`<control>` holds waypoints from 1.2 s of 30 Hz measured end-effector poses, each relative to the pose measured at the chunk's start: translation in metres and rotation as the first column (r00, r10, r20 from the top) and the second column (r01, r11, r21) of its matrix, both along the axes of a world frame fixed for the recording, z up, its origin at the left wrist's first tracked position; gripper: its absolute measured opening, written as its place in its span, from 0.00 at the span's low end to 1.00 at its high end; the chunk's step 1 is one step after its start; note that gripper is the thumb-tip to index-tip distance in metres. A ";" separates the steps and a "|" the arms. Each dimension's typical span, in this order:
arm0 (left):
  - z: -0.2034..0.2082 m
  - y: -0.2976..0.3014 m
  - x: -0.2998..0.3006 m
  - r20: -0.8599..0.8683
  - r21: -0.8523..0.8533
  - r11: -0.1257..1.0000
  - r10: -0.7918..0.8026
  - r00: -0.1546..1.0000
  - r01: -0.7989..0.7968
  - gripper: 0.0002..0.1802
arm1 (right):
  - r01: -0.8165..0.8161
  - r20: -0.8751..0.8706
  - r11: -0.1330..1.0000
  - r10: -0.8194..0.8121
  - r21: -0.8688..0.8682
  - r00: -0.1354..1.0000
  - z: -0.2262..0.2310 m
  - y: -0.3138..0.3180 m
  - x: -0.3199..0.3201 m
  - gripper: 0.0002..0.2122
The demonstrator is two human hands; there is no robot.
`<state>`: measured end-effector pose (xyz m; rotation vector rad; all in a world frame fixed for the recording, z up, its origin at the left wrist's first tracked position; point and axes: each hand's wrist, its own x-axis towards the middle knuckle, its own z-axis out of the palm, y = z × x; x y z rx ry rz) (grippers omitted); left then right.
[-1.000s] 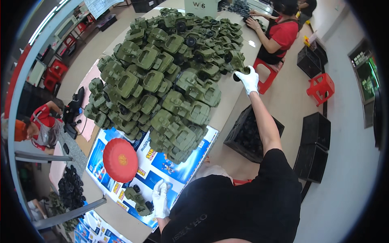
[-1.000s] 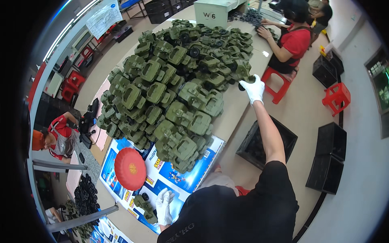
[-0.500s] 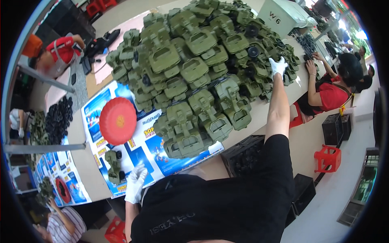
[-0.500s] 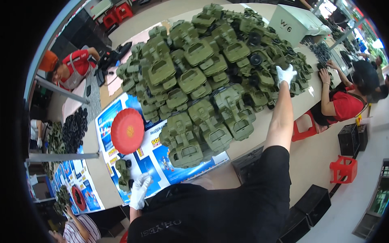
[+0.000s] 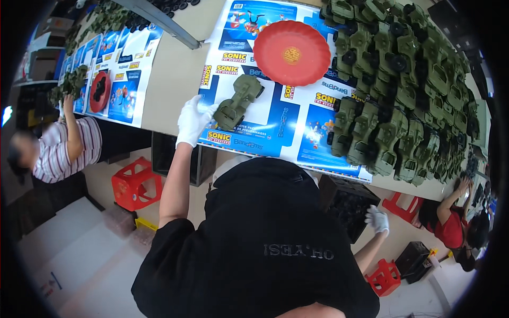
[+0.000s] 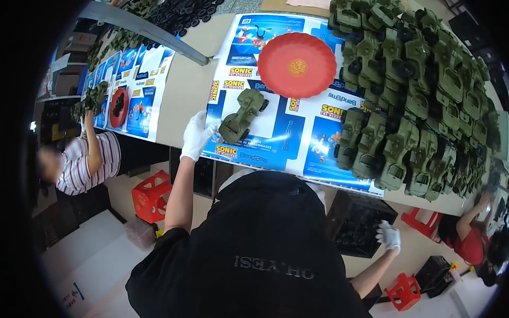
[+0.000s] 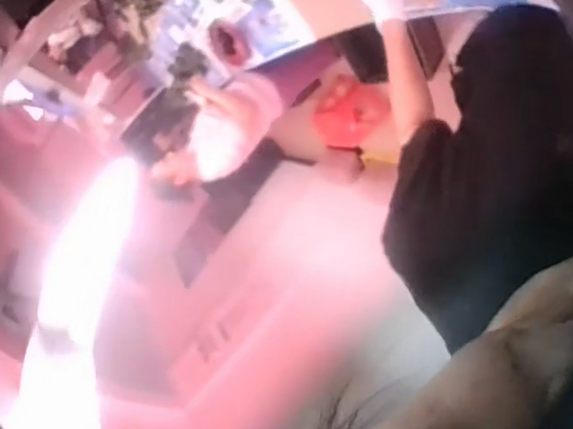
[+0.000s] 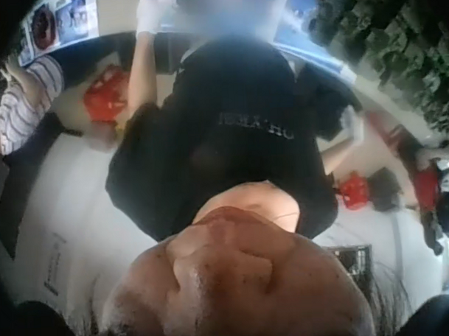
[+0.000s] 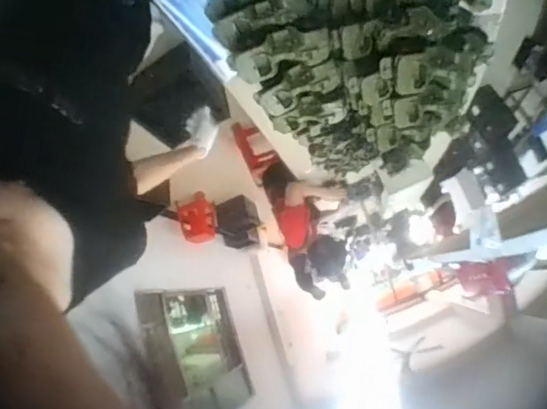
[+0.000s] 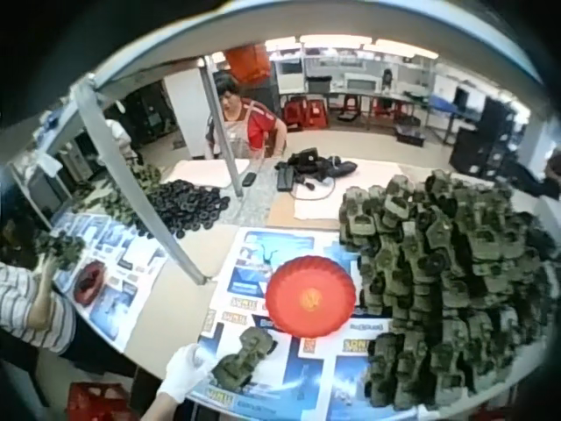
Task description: The person assembles green toy tank bodies by attaching black wheels to them. They pick up a tank body, insert wheels into the slots, and place the completed unit on a pile. The person also handles a red plate containing loose wheels and a black bin of parts.
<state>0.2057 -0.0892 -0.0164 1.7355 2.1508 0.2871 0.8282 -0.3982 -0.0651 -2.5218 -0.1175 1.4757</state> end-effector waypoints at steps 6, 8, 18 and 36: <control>-0.039 0.058 0.015 0.329 -0.226 0.935 -0.191 0.925 0.273 0.34 | -0.213 -0.271 0.878 0.350 0.428 0.897 0.060 0.156 -0.228 0.12; -0.050 0.069 0.002 0.436 -0.315 0.902 -0.139 0.889 0.295 0.34 | -0.399 -0.188 0.712 0.593 0.578 0.783 0.045 0.206 -0.282 0.14; -0.038 0.071 0.003 0.506 -0.377 0.747 -0.328 0.798 0.547 0.53 | -0.221 -0.429 0.723 0.596 0.654 0.679 -0.020 0.282 -0.440 0.26; -0.045 0.074 0.053 0.082 -0.301 0.907 -0.284 0.955 0.295 0.44 | -0.489 0.022 0.621 0.605 0.613 0.796 0.016 0.326 -0.330 0.22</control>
